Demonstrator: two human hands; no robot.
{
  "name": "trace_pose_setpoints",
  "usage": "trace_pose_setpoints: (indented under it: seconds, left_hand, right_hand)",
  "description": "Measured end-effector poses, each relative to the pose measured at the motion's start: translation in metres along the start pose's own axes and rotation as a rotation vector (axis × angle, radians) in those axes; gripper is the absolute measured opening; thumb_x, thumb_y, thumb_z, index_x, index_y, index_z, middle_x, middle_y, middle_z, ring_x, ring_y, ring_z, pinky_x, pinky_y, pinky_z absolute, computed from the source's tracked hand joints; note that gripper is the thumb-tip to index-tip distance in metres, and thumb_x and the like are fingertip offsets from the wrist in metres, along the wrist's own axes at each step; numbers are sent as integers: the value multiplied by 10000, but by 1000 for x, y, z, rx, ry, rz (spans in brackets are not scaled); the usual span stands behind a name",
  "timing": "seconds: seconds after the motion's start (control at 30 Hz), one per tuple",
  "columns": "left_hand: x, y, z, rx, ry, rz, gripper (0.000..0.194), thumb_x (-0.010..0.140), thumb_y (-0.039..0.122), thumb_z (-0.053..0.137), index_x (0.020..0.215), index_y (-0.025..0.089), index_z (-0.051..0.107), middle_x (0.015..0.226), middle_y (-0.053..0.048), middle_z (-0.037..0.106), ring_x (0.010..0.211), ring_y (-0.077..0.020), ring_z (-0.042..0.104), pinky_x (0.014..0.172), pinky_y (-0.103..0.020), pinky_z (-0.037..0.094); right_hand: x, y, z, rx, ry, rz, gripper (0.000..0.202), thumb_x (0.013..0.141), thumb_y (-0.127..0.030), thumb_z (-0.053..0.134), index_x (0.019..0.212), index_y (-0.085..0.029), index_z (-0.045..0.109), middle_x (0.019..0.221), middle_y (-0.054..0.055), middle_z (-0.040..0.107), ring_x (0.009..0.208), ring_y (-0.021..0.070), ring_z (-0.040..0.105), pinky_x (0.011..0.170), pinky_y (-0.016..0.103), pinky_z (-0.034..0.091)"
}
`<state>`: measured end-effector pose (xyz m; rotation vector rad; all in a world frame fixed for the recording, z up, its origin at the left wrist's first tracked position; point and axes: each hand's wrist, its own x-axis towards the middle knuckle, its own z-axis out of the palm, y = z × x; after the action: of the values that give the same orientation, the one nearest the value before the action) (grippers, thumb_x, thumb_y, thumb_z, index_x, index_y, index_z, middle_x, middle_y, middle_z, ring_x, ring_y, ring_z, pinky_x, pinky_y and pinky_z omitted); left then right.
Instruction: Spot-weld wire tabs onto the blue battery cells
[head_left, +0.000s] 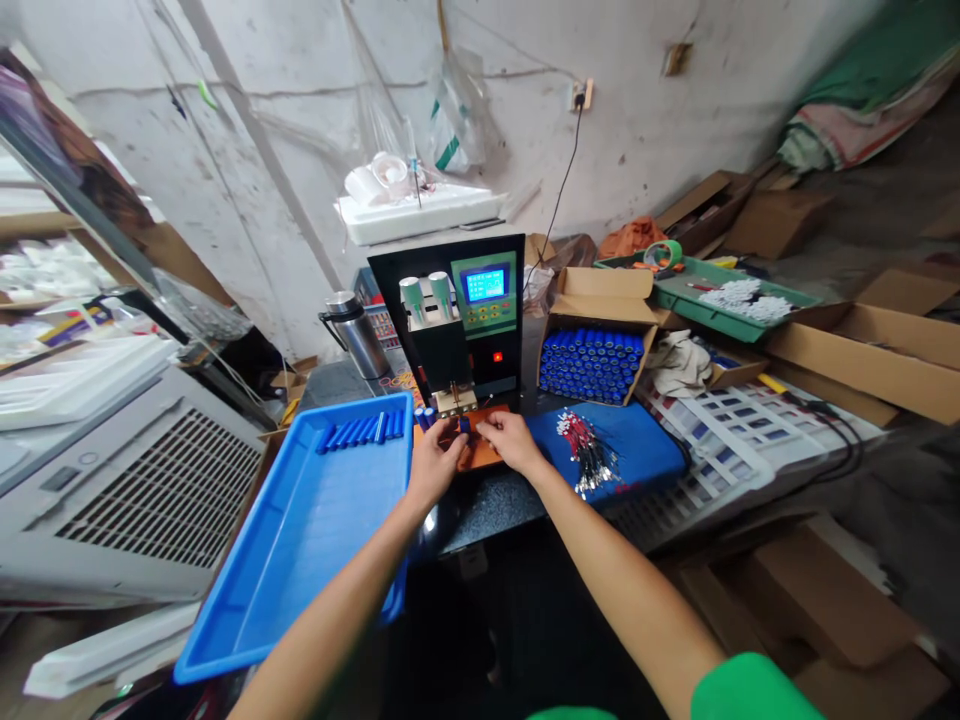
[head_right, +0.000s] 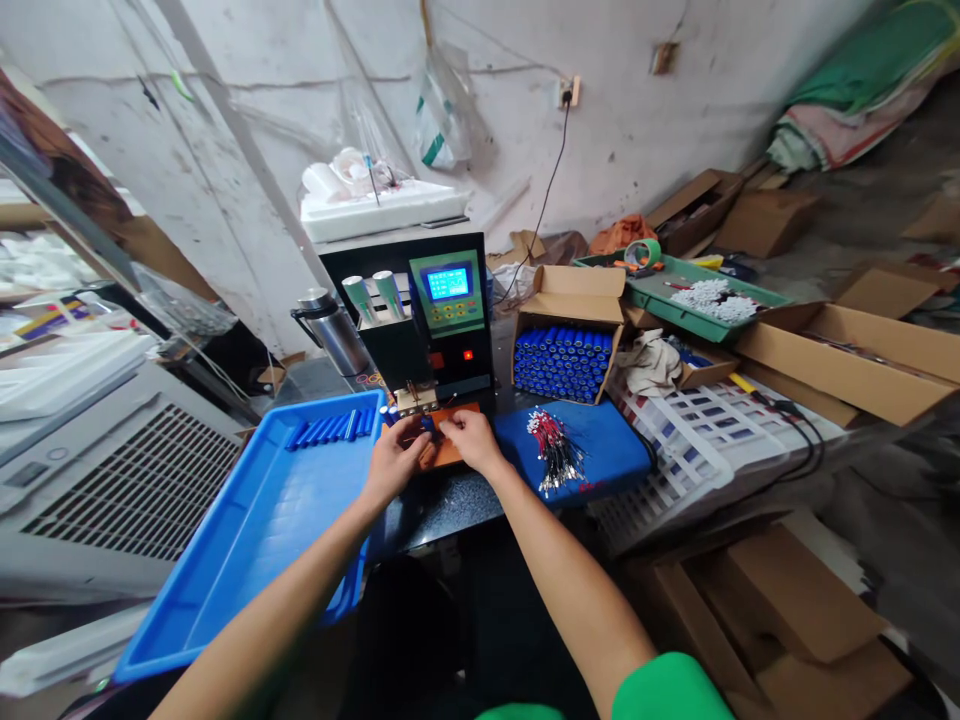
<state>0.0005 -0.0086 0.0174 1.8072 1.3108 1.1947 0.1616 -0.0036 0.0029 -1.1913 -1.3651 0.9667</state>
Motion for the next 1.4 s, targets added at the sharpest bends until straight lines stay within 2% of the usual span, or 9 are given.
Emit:
trace_pose_setpoints:
  seconds: [0.13, 0.27, 0.37, 0.5, 0.73, 0.9, 1.0, 1.1, 1.4]
  left_hand:
    - [0, 11, -20, 176, 24, 16, 253, 839, 382, 532, 785, 169, 658, 717, -24, 666, 655, -163, 597, 624, -272, 465]
    - [1, 21, -34, 273, -243, 91, 227, 809, 356, 551, 728, 181, 669, 651, 0, 649, 590, -143, 554, 560, -247, 425]
    - [0, 19, -33, 280, -339, 104, 209, 800, 336, 570, 752, 174, 693, 687, -15, 679, 609, -149, 584, 571, -245, 434]
    - [-2, 10, -26, 325, -326, 105, 255, 843, 338, 539, 786, 174, 726, 711, -43, 705, 634, -166, 625, 606, -259, 446]
    - [-5, 5, -17, 387, -317, 195, 258, 893, 315, 492, 865, 179, 709, 772, -59, 710, 691, -177, 638, 645, -276, 440]
    - [-7, 8, -19, 367, -216, 266, 166, 853, 303, 552, 827, 184, 665, 782, -47, 641, 736, -173, 593, 713, -295, 475]
    - [-9, 7, -23, 374, -162, 323, 154, 828, 300, 586, 864, 186, 683, 993, -92, 611, 963, -221, 579, 885, -360, 479]
    - [-8, 2, -22, 375, -247, 317, 302, 818, 301, 615, 1098, 215, 689, 1241, -117, 543, 1149, -266, 526, 997, -413, 438]
    - [-5, -9, -9, 193, -314, 221, 403, 855, 284, 571, 1248, 203, 598, 957, -83, 648, 881, -215, 614, 818, -368, 508]
  right_hand:
    - [0, 2, 1, 110, 4, 41, 333, 750, -447, 598, 553, -195, 505, 465, -46, 455, 433, 95, 389, 426, 209, 283]
    - [2, 4, 3, 234, 30, 99, 341, 710, -481, 632, 567, -191, 523, 458, -42, 458, 407, 85, 373, 394, 199, 269]
    - [4, 3, 2, 289, 58, 128, 330, 693, -478, 650, 595, -182, 544, 486, -34, 481, 420, 83, 390, 388, 190, 266]
    - [2, 0, -1, 296, 48, 130, 297, 715, -449, 634, 621, -180, 550, 508, -40, 481, 441, 84, 402, 412, 192, 285]
    - [-9, 5, 1, 122, -147, -74, 205, 738, -366, 661, 759, -163, 643, 706, 1, 644, 626, 128, 573, 624, 247, 452]
    - [-10, 5, 0, 147, -81, -74, 205, 739, -376, 647, 730, -171, 636, 698, 5, 638, 627, 132, 567, 617, 250, 449]
    - [-8, 2, -4, 274, -3, 14, 231, 722, -407, 649, 710, -181, 605, 587, -23, 566, 518, 113, 497, 507, 228, 391]
    - [-7, 0, -7, 369, 11, 101, 257, 701, -429, 656, 712, -183, 584, 514, -50, 499, 435, 88, 407, 425, 209, 303]
    - [-5, -1, -8, 427, 0, 135, 301, 692, -452, 685, 724, -166, 594, 522, -44, 511, 439, 78, 417, 411, 194, 287]
